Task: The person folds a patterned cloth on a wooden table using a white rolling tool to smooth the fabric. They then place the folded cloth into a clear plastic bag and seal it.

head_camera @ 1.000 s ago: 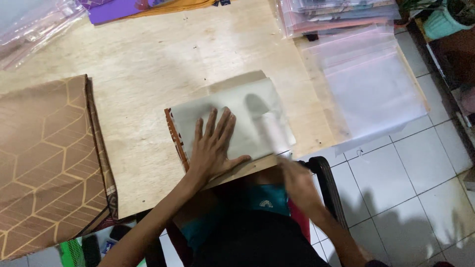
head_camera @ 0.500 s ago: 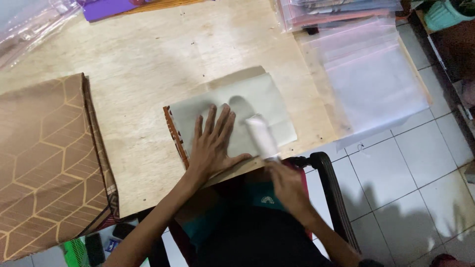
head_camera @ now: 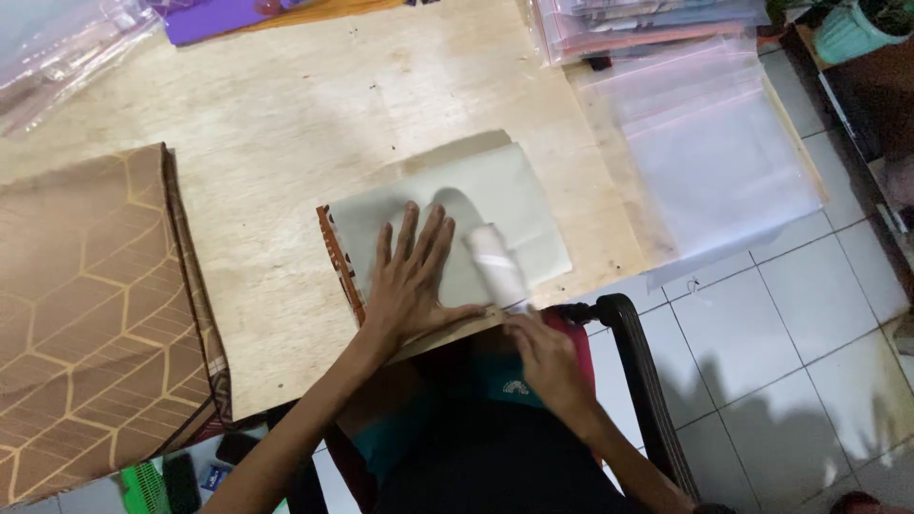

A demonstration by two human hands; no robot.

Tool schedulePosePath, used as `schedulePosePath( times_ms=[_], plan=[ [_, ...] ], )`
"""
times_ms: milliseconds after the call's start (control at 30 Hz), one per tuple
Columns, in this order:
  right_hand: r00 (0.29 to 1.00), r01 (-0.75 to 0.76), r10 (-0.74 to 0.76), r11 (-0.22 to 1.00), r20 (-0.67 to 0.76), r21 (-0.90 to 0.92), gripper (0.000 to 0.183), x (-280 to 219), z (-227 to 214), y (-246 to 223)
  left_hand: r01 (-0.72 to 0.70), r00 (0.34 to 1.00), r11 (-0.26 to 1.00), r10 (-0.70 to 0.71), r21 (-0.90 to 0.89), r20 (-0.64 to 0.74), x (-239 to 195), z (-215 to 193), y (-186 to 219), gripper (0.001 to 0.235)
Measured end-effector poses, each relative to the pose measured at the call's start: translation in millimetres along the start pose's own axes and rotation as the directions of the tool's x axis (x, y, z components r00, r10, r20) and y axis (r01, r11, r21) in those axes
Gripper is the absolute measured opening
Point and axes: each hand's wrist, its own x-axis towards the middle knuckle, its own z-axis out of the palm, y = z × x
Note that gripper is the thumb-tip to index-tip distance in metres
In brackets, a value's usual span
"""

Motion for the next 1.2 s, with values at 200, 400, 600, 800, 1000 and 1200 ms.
schedulePosePath(
  times_ms=[200,400,600,800,1000,1200],
  plan=[
    [0.991,0.005,-0.020,0.993,-0.130,-0.118,0.021,9.3,-43.9,53.7,-0.019,1.000,0.999,0.019,0.027,0.000,-0.4,-2.8,0.6,0.124],
    [0.976,-0.158,0.142,0.983,-0.166,-0.089,0.037,25.9,-107.6,9.2,-0.536,0.755,0.817,0.577,0.214,-0.311,14.1,4.7,7.1,0.068],
    [0.990,-0.137,0.140,0.985,0.022,-0.102,0.037,101.7,-59.6,-44.3,-0.630,0.725,0.704,0.685,0.329,-0.078,47.4,31.1,31.4,0.054],
    [0.993,-0.005,0.038,0.963,0.115,-0.269,0.029,143.8,-29.2,-14.0,-0.657,0.753,0.731,0.628,-0.185,-0.195,49.5,32.9,28.3,0.061],
    [0.999,0.045,-0.046,0.968,0.001,-0.247,0.026,149.0,-21.5,10.4,-0.371,0.864,0.923,0.303,-0.101,-0.402,77.0,54.9,-72.4,0.041],
    [0.986,-0.038,-0.002,0.971,-0.166,-0.236,0.033,163.0,-33.4,38.4,0.032,0.999,0.999,-0.032,-0.009,-0.005,62.5,-14.3,-51.5,0.070]
  ],
)
